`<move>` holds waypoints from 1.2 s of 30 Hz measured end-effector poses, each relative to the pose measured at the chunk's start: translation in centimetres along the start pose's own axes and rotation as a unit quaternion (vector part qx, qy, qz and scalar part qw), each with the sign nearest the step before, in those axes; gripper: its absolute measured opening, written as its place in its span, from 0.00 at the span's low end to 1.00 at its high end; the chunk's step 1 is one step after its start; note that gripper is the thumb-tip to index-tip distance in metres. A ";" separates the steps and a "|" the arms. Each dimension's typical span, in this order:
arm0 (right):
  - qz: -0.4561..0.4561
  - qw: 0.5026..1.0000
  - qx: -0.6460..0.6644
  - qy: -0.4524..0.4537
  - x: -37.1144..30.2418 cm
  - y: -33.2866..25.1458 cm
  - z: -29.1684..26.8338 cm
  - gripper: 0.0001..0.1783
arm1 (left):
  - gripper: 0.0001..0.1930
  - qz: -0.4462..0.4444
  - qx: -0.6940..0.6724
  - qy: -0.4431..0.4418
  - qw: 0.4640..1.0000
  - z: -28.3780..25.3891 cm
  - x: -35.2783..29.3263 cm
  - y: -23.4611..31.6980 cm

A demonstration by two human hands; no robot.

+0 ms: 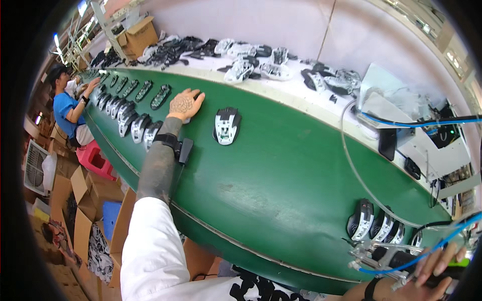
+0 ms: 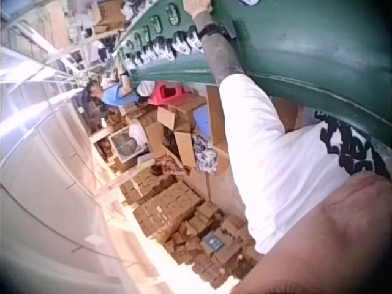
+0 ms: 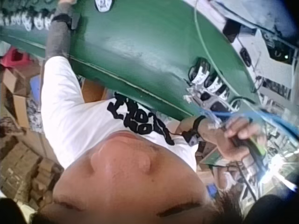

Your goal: Assemble computer mice on a conveyor belt using an electric screwdriver.

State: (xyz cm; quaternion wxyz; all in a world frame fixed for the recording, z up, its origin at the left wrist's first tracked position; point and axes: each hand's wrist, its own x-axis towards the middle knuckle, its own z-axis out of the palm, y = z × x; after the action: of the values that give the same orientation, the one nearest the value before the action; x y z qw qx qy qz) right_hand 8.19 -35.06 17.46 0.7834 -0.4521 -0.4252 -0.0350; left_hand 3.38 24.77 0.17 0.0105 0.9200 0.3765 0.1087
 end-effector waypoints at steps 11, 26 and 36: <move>0.028 0.988 0.088 0.123 -1.7 0.4 0.9 0.22 | 0.25 0.094 -0.113 -0.008 0.989 1.2 -10.4 14.7; -0.134 0.977 0.046 0.160 0.1 -0.4 -0.7 0.15 | 0.19 -0.099 -0.867 -0.419 0.250 -2.4 -26.4 31.3; -0.129 0.984 0.049 0.108 -0.4 0.8 -2.4 0.15 | 0.24 -0.040 -0.871 -0.444 0.206 -1.8 -27.8 31.1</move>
State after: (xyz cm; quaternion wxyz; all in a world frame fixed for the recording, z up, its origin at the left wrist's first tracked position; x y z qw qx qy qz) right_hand 9.80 -36.46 16.13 0.8349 -0.3480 -0.3938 -0.1637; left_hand 5.19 -16.94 -0.28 0.9751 0.2135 0.0148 -0.0590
